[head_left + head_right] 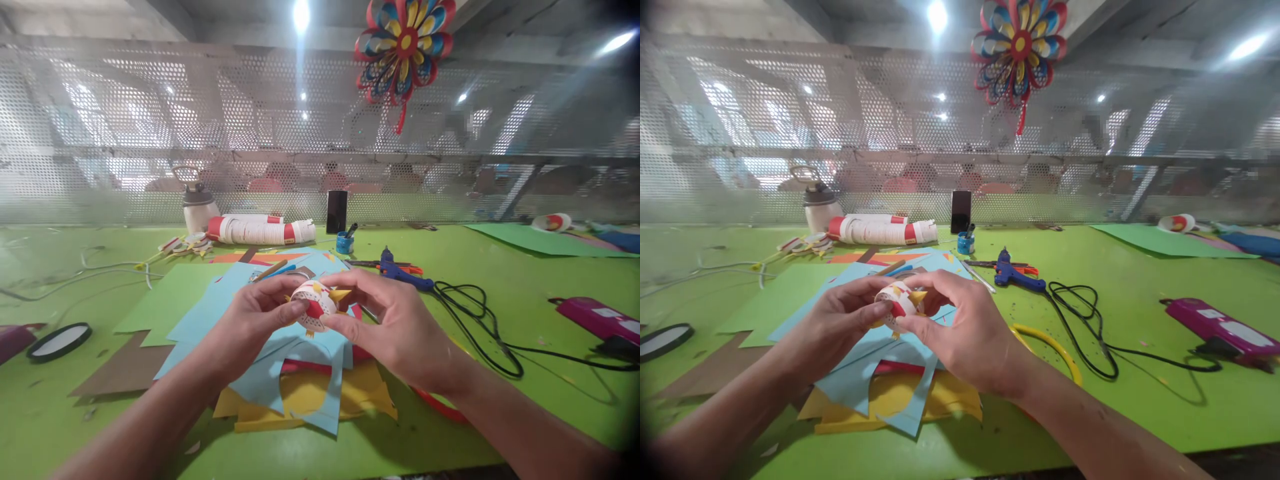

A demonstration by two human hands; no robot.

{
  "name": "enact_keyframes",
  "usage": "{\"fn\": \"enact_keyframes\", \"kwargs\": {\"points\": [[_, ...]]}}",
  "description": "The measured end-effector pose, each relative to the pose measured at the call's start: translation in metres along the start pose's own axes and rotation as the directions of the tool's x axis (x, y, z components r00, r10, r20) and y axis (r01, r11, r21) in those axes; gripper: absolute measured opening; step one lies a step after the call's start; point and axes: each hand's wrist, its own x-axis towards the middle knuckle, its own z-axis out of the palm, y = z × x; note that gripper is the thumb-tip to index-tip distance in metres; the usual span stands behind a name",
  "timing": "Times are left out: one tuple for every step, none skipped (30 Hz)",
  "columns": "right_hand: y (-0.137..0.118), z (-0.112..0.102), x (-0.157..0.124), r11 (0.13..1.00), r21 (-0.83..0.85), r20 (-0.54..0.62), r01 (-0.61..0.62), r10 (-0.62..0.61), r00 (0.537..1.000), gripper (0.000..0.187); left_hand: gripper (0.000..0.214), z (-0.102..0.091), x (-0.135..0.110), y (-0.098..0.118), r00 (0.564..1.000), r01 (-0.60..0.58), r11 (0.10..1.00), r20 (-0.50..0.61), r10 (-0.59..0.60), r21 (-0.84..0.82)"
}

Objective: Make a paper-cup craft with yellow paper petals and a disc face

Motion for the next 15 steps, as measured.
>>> {"fn": "enact_keyframes", "kwargs": {"points": [[-0.0009,-0.0002,-0.0001,1.000,-0.005,-0.001,0.010,-0.010,1.000,0.028,0.015,0.0000,0.0000,-0.0002,1.000,-0.003,1.000,0.005,0.003,0.002],[-0.0019,-0.0003,-0.0001,1.000,-0.009,0.000,0.018,-0.018,1.000,0.027,0.015,-0.0001,0.0000,-0.0004,1.000,-0.008,1.000,0.005,0.008,0.010],[-0.0028,-0.0003,0.0000,1.000,-0.010,-0.002,0.027,-0.027,1.000,0.026,0.015,-0.0002,0.0000,-0.0004,1.000,-0.017,1.000,0.000,0.017,0.022],[-0.0036,-0.0002,0.0003,0.999,-0.010,-0.006,0.036,-0.036,0.999,0.025,0.016,-0.0004,-0.0001,-0.0003,0.999,-0.031,0.999,-0.011,0.031,0.037],[-0.0040,-0.0001,0.0005,0.999,-0.009,-0.012,0.047,-0.047,0.999,0.025,0.017,-0.0005,-0.0002,0.0001,0.999,-0.041,0.998,-0.022,0.042,0.055],[-0.0042,0.0001,0.0006,0.998,-0.008,-0.018,0.055,-0.055,0.998,0.025,0.017,-0.0005,-0.0004,0.0007,0.998,-0.049,0.996,-0.033,0.052,0.071],[-0.0040,0.0001,0.0005,0.998,-0.008,-0.022,0.056,-0.056,0.998,0.026,0.018,-0.0004,-0.0006,0.0015,0.997,-0.057,0.995,-0.041,0.061,0.086],[-0.0036,0.0001,0.0003,0.999,-0.006,-0.024,0.050,-0.050,0.998,0.028,0.018,-0.0001,-0.0008,0.0024,0.997,-0.060,0.994,-0.047,0.065,0.096],[-0.0031,-0.0002,0.0000,0.999,-0.003,-0.020,0.038,-0.038,0.999,0.030,0.018,0.0003,-0.0010,0.0033,0.997,-0.059,0.993,-0.051,0.064,0.102],[-0.0026,-0.0006,-0.0004,1.000,0.005,-0.012,0.026,-0.026,1.000,0.032,0.018,0.0008,-0.0012,0.0041,0.996,-0.058,0.993,-0.055,0.064,0.104],[-0.0023,-0.0012,-0.0009,1.000,0.022,-0.003,0.018,-0.018,1.000,0.034,0.018,0.0012,-0.0014,0.0047,0.996,-0.058,0.993,-0.055,0.063,0.099],[-0.0023,-0.0019,-0.0014,0.999,0.044,0.003,0.012,-0.012,1.000,0.034,0.018,0.0015,-0.0016,0.0050,0.997,-0.059,0.994,-0.052,0.064,0.090],[-0.0024,-0.0026,-0.0019,0.998,0.065,0.003,0.014,-0.014,1.000,0.032,0.018,0.0016,-0.0017,0.0050,0.997,-0.060,0.995,-0.042,0.063,0.080],[-0.0026,-0.0031,-0.0023,0.997,0.077,-0.011,0.024,-0.023,1.000,0.029,0.018,0.0014,-0.0018,0.0046,0.998,-0.061,0.995,-0.028,0.063,0.073],[-0.0029,-0.0035,-0.0026,0.996,0.076,-0.040,0.044,-0.041,0.998,0.026,0.019,0.0010,-0.0019,0.0041,0.998,-0.062,0.996,-0.015,0.063,0.071]]}}
